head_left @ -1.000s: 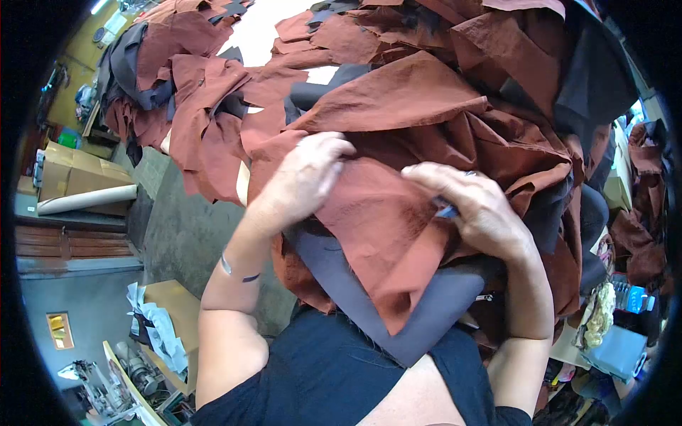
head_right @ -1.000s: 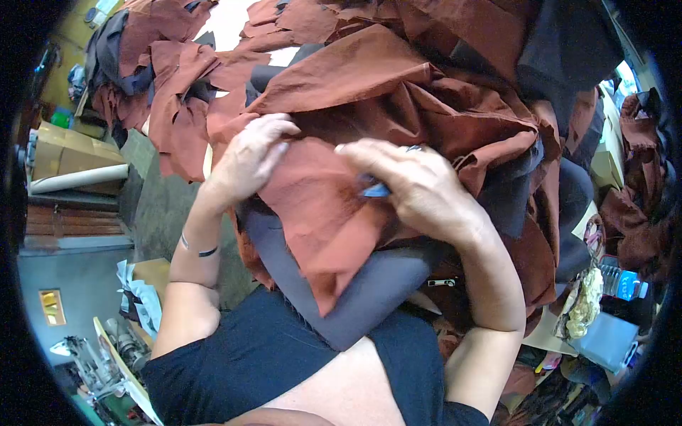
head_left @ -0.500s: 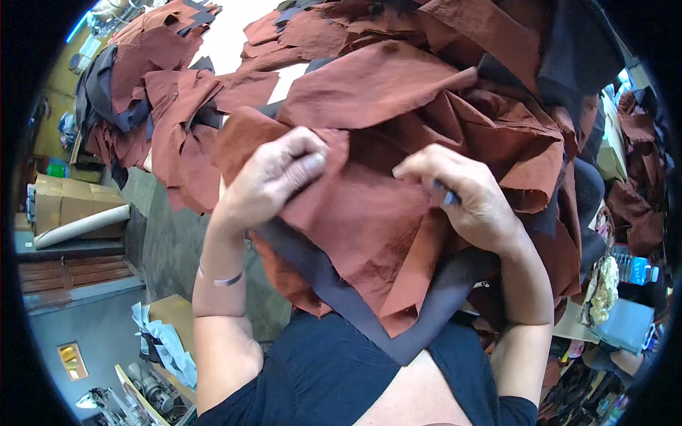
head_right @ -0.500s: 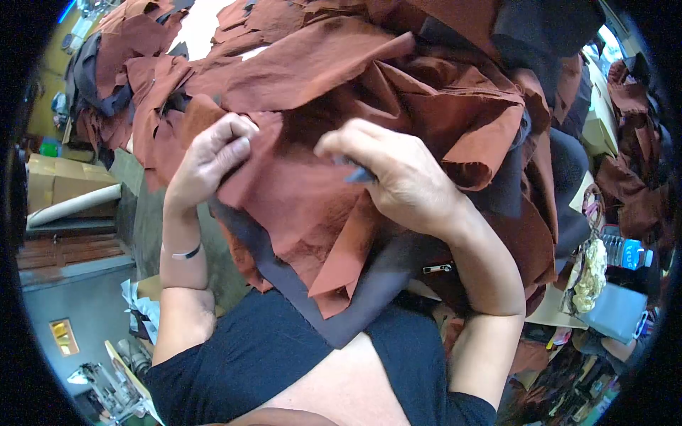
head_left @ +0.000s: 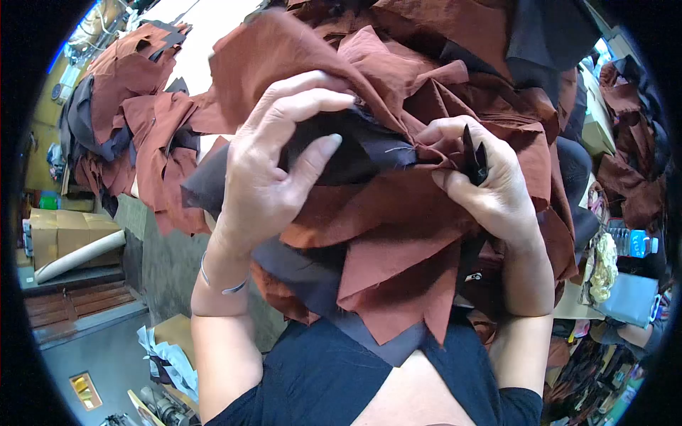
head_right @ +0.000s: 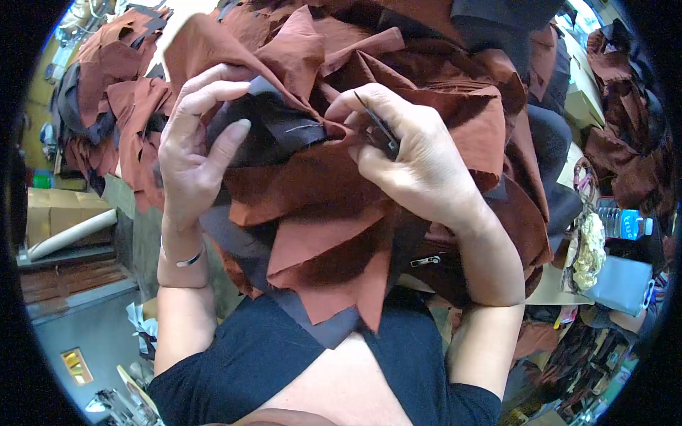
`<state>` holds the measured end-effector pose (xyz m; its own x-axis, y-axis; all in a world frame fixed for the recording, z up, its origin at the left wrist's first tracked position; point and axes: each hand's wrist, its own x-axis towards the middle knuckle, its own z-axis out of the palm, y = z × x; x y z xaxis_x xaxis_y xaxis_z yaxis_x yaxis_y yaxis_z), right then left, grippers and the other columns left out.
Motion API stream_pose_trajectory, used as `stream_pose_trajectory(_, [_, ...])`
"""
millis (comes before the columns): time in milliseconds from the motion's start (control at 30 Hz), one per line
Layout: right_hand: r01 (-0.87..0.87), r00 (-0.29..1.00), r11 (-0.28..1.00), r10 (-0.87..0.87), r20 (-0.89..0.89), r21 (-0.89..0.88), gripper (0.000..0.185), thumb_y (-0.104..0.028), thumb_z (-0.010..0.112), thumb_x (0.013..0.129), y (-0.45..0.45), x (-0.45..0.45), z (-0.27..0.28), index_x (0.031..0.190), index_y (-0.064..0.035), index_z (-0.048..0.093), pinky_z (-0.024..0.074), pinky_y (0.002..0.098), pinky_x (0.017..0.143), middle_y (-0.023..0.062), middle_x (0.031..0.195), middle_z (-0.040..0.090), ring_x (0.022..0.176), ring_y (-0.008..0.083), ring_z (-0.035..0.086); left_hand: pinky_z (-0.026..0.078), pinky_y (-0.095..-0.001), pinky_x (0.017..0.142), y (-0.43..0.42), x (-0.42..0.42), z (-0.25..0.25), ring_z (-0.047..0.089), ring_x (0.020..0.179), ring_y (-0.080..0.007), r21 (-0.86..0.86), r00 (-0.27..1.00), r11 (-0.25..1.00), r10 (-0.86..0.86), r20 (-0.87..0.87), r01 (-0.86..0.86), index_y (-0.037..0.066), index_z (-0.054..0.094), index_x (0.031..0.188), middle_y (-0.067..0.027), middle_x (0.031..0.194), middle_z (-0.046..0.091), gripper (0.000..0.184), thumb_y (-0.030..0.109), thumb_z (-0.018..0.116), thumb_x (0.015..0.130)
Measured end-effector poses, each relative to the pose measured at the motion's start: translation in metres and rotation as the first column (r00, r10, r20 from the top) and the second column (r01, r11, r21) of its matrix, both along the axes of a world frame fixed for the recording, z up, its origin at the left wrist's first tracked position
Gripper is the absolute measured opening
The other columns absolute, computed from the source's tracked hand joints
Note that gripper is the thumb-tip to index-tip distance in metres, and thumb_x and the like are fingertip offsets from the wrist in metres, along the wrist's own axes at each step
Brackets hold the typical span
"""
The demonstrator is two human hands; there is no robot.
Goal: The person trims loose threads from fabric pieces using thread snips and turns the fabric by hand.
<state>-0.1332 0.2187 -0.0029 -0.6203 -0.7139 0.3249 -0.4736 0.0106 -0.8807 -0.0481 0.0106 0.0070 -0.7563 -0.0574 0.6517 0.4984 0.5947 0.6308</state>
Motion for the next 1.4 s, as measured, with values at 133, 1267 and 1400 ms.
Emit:
stream_pose_trajectory(133, [-0.031,0.998,0.999,0.033,-0.045,0.039,0.034,0.01,0.045,0.067,0.003,-0.002,0.007,0.097,-0.0023,0.055,0.0429,0.0216,0.073,0.0074,0.081,0.056,0.077,0.0089,0.054,0.029,-0.0421,0.1,0.007,-0.013,0.019,0.035,0.122,-0.0342,-0.582,0.997,0.811,0.01,-0.081,-0.055,0.009,0.057,0.107,-0.0103,0.124,0.048,0.059,-0.008,0.053,0.051])
stream_pose_trajectory(1267, [0.152,0.728,0.922,0.139,0.671,-0.357,0.011,-0.002,0.049,0.079,0.067,-0.065,-0.015,0.088,-0.0044,0.055,0.04,0.0214,0.062,0.0031,0.083,0.055,0.07,0.0073,0.05,0.04,-0.0261,0.076,0.013,-0.024,0.015,0.052,0.083,-0.0149,0.224,0.6,0.742,-0.651,0.464,0.632,0.005,0.058,0.085,-0.0056,0.088,0.055,0.022,0.001,0.065,0.065])
stream_pose_trajectory(1400, [0.333,0.894,0.887,-0.189,0.407,-0.319,0.014,-0.002,0.049,0.077,0.045,-0.059,-0.018,0.088,-0.0027,0.056,0.0371,0.0194,0.052,-0.0006,0.075,0.057,0.058,0.0058,0.049,0.04,-0.0258,0.069,0.018,-0.022,0.006,0.053,0.075,-0.0141,0.277,0.597,0.76,-0.638,0.485,0.587,0.005,0.061,0.074,-0.0048,0.079,0.056,0.012,0.001,0.068,0.065])
